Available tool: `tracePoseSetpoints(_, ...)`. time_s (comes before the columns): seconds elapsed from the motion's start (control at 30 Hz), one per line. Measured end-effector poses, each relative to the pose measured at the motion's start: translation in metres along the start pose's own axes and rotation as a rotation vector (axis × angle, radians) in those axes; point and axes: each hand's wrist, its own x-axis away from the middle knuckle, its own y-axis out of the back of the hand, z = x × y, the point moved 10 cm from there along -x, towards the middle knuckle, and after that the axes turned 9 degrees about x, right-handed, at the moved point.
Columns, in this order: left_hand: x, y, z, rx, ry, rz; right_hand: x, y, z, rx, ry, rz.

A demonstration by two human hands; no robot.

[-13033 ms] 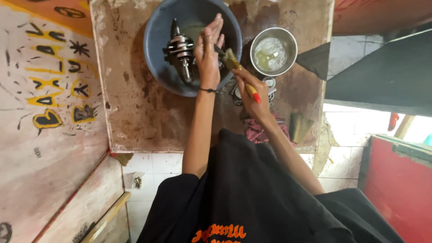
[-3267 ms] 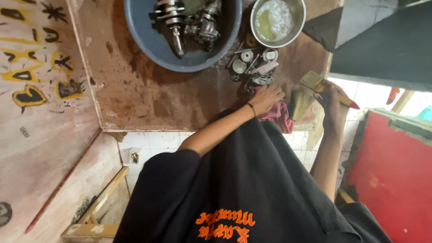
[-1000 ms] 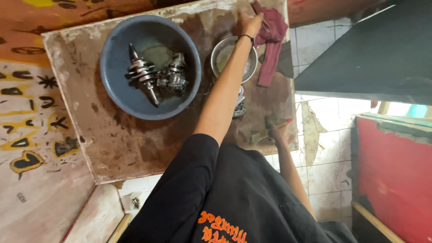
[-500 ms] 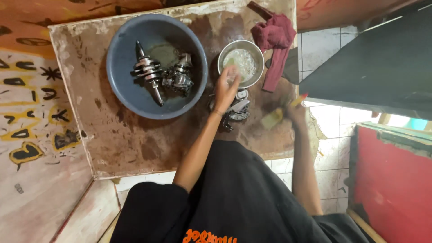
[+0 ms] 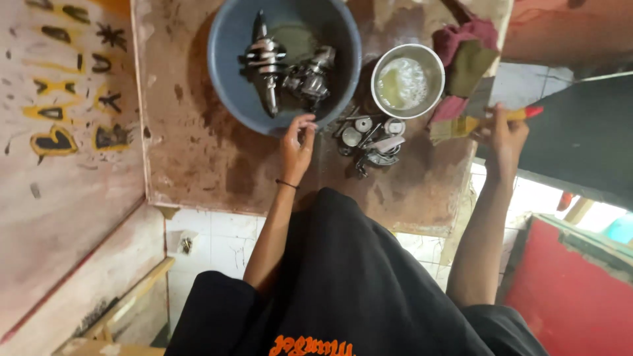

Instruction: The person scrubs various mechanical parts, including a crankshaft and smaller components, using a brush and a liquid solution in a metal bowl. They repeatedly dip the brush into the solution and scrub the parts, occasionally placing them into a larger blue basin.

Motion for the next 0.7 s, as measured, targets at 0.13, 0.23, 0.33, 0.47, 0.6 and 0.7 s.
tracePoseSetpoints(0.13,-0.002,0.038,-0.003,-0.096,-0.07,-0.119,0.04,-0.021,0.018,0.019,0.003,0.024)
tracePoseSetpoints(0.23,-0.007,0.048,0.028,-0.174,-0.028,-0.14,0.029,-0.042,0.005,-0.26,-0.084,0.022)
tracePoseSetpoints(0.33,-0.026,0.061,0.032,-0.391,-0.142,-0.226,0.006,-0.079,-0.038,-0.163,-0.07,0.111)
tracePoseSetpoints(0.47,-0.074,0.079,0.074,-0.427,-0.136,-0.322,-0.01,-0.118,-0.083,-0.141,-0.239,0.145)
tracePoseSetpoints(0.6,-0.162,0.082,0.257,-0.529,0.102,-0.29,-0.015,-0.145,-0.101,-0.222,-0.2,0.312)
tracePoseSetpoints(0.7,-0.19,0.068,0.347,-0.311,0.411,-0.207,-0.013,-0.149,-0.098,-0.187,-0.203,0.354)
